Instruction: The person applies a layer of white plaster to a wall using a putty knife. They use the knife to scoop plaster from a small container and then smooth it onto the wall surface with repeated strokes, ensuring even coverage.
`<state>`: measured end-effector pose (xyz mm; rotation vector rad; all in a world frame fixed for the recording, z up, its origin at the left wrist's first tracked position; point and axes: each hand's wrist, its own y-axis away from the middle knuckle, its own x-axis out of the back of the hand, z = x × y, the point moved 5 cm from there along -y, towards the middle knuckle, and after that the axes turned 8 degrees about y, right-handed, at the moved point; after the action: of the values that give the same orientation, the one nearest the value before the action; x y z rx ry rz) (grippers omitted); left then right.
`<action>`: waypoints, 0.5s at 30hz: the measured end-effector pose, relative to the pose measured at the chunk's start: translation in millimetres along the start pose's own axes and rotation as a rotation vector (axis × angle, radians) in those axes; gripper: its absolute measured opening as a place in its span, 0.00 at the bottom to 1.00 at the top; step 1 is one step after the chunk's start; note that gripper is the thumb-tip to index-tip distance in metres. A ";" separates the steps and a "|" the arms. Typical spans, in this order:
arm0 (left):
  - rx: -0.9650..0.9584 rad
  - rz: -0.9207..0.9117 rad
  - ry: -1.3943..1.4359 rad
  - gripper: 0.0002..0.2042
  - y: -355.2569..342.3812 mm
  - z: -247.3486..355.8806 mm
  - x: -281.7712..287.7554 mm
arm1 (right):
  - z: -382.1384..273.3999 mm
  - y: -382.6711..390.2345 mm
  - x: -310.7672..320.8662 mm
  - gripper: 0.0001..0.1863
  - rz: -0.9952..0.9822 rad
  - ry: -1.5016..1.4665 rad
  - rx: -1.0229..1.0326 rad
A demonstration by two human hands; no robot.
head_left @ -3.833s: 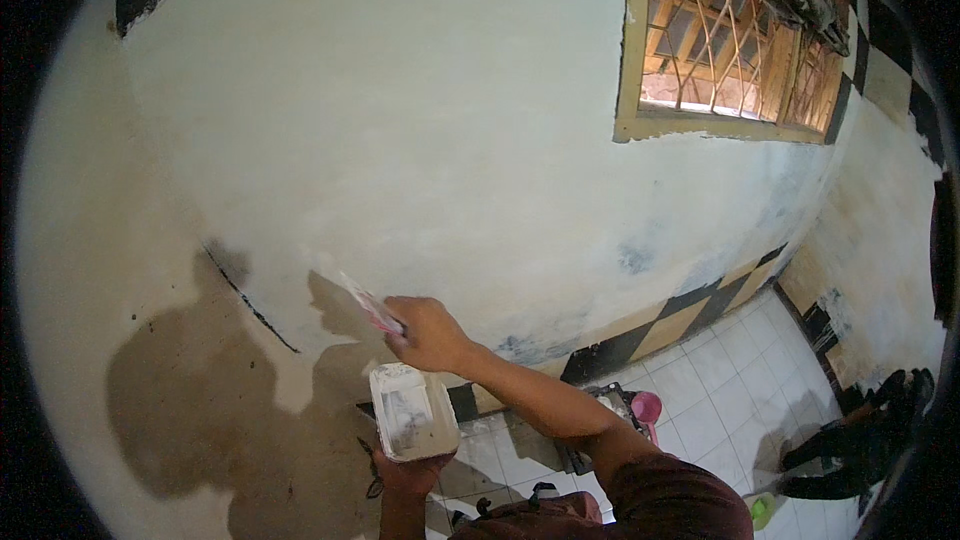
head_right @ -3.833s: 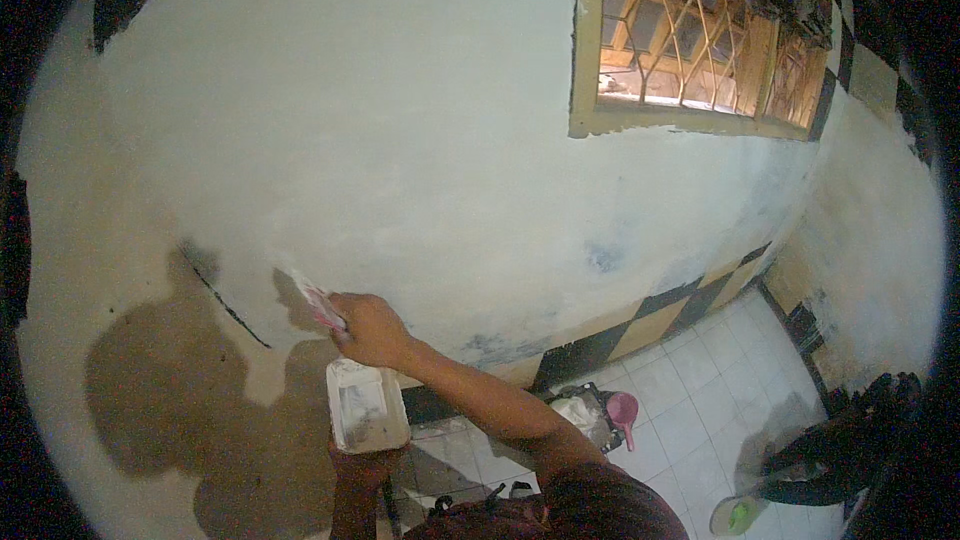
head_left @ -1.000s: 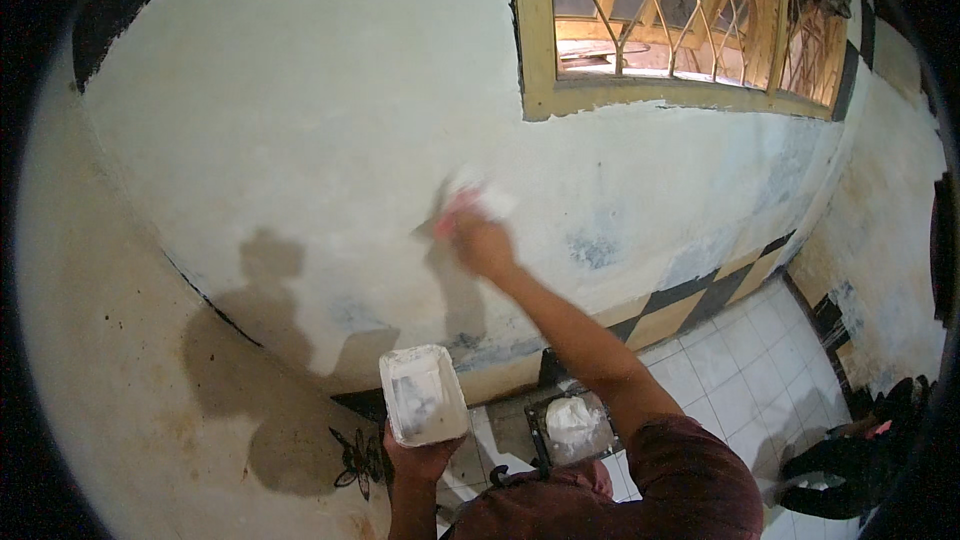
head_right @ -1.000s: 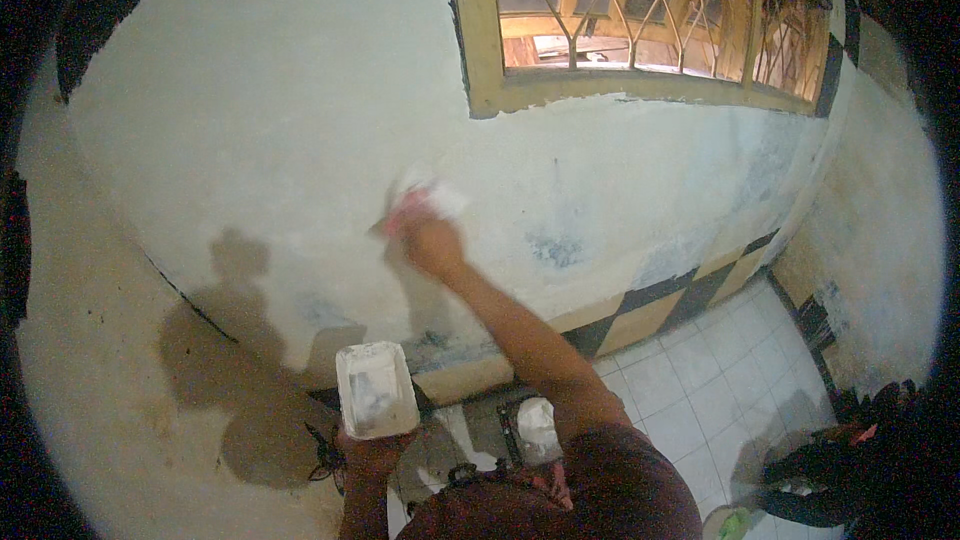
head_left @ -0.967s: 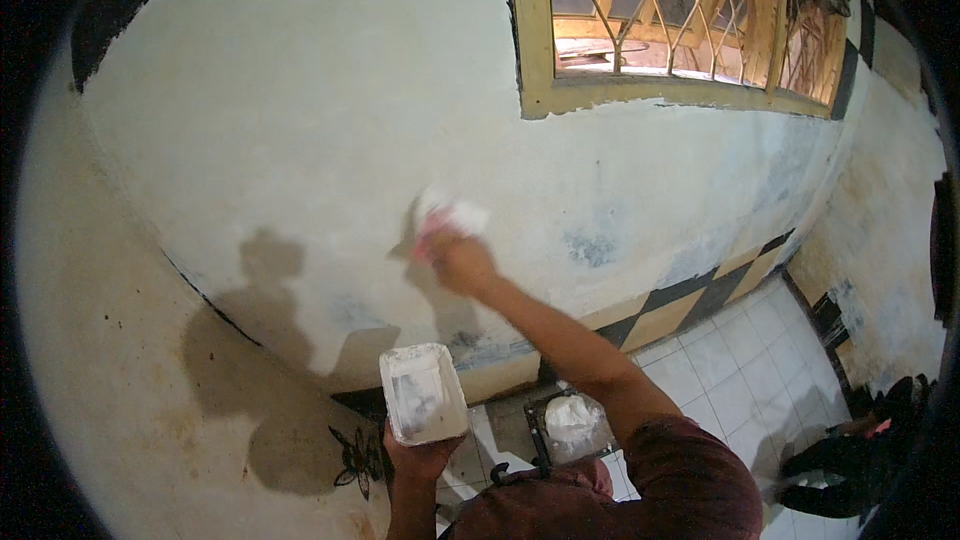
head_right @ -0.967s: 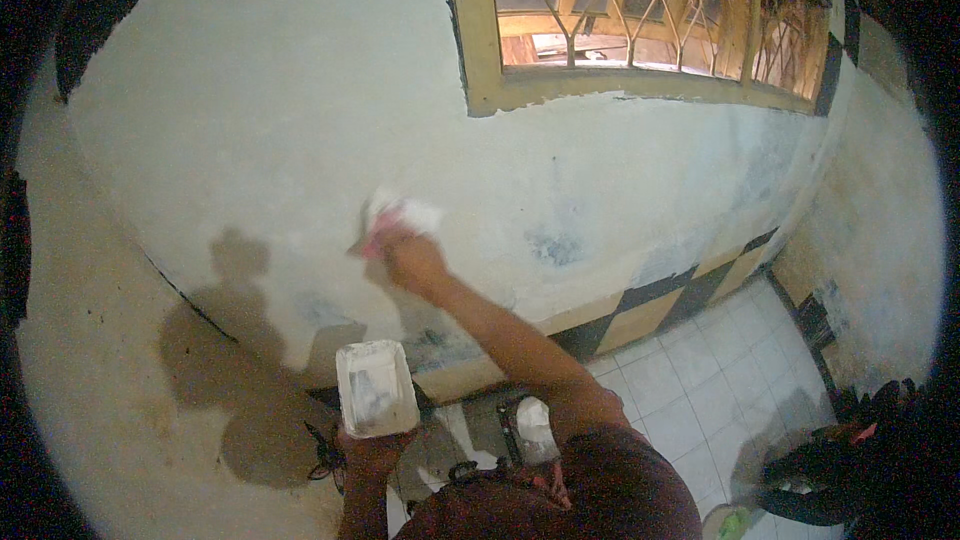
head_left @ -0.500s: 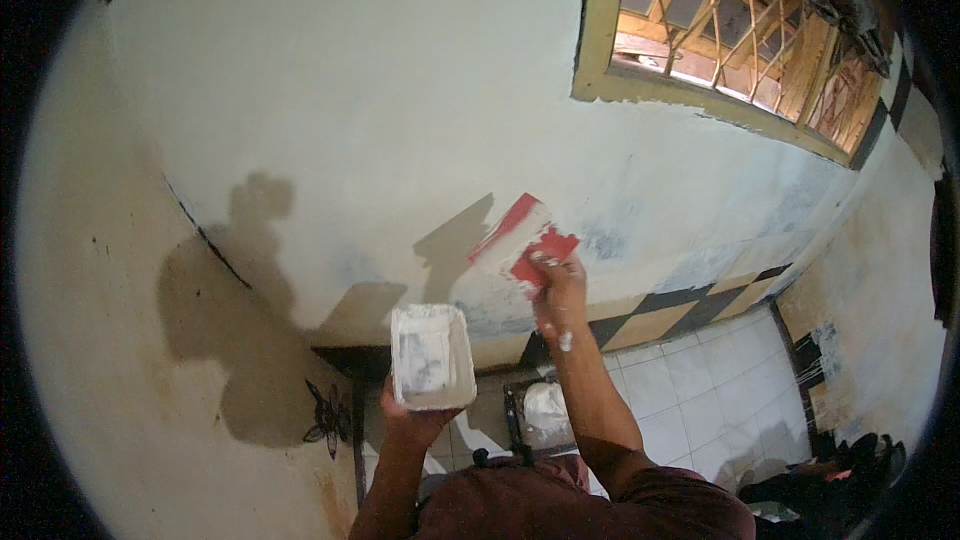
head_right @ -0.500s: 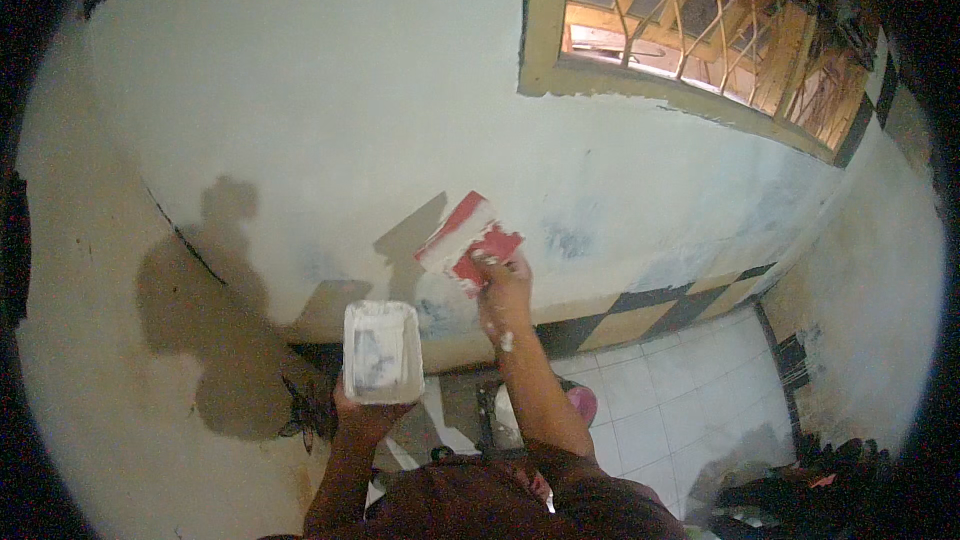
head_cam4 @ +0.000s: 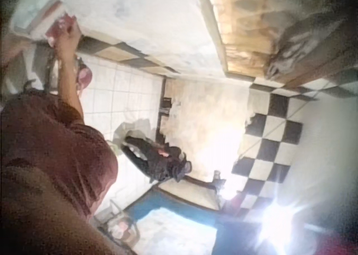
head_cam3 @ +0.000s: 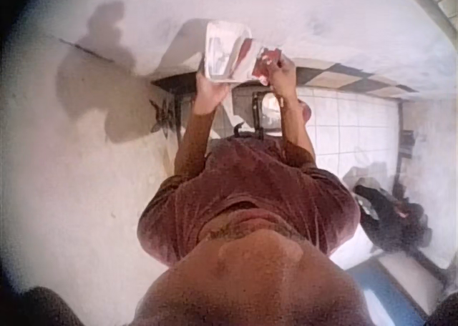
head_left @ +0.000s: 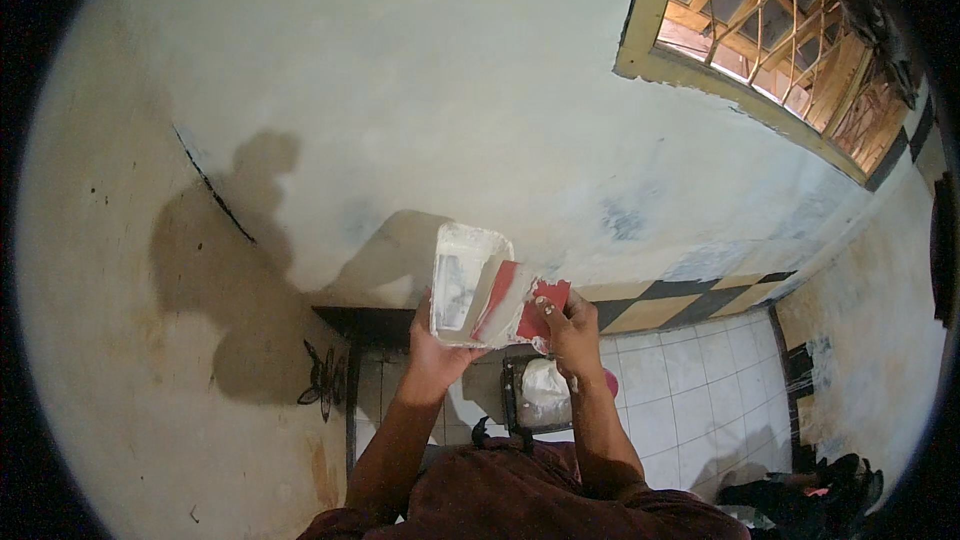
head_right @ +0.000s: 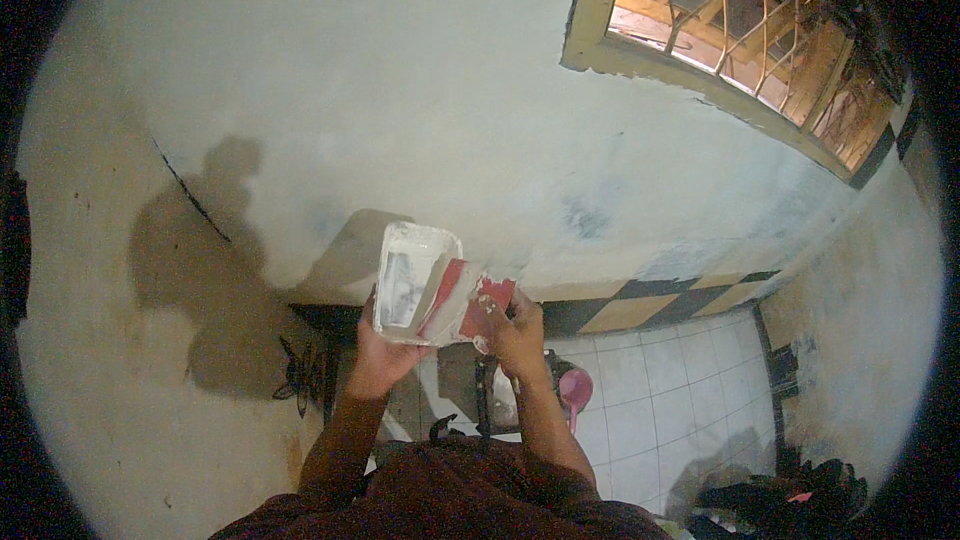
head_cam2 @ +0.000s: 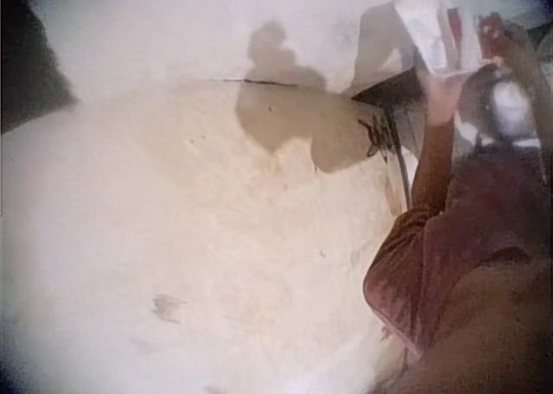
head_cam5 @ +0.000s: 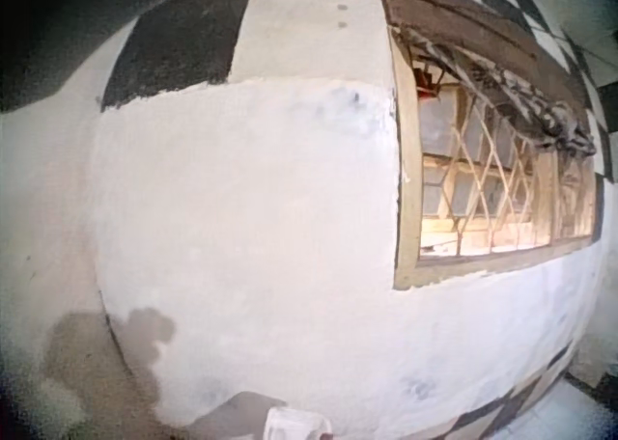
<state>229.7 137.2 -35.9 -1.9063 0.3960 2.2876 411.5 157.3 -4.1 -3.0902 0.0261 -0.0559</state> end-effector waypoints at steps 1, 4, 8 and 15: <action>-0.018 0.012 -0.006 0.29 -3.2 3.4 3.6 | -8.2 0.3 -3.0 0.09 0.009 0.056 0.015; -0.014 -0.006 -0.019 0.25 -1.2 4.1 -8.3 | -22.1 0.7 -6.0 0.09 -0.008 0.170 -0.035; -0.033 -0.004 -0.004 0.24 2.1 7.8 -9.5 | -38.2 -4.3 -10.9 0.09 -0.010 0.379 0.089; -0.077 0.018 -0.065 0.25 1.4 15.6 2.2 | -47.5 -15.2 -16.3 0.09 -0.064 0.544 0.214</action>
<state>214.2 140.2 -35.4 -1.8649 0.3232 2.4027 393.8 170.3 43.5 -2.7632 -0.0547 -0.8347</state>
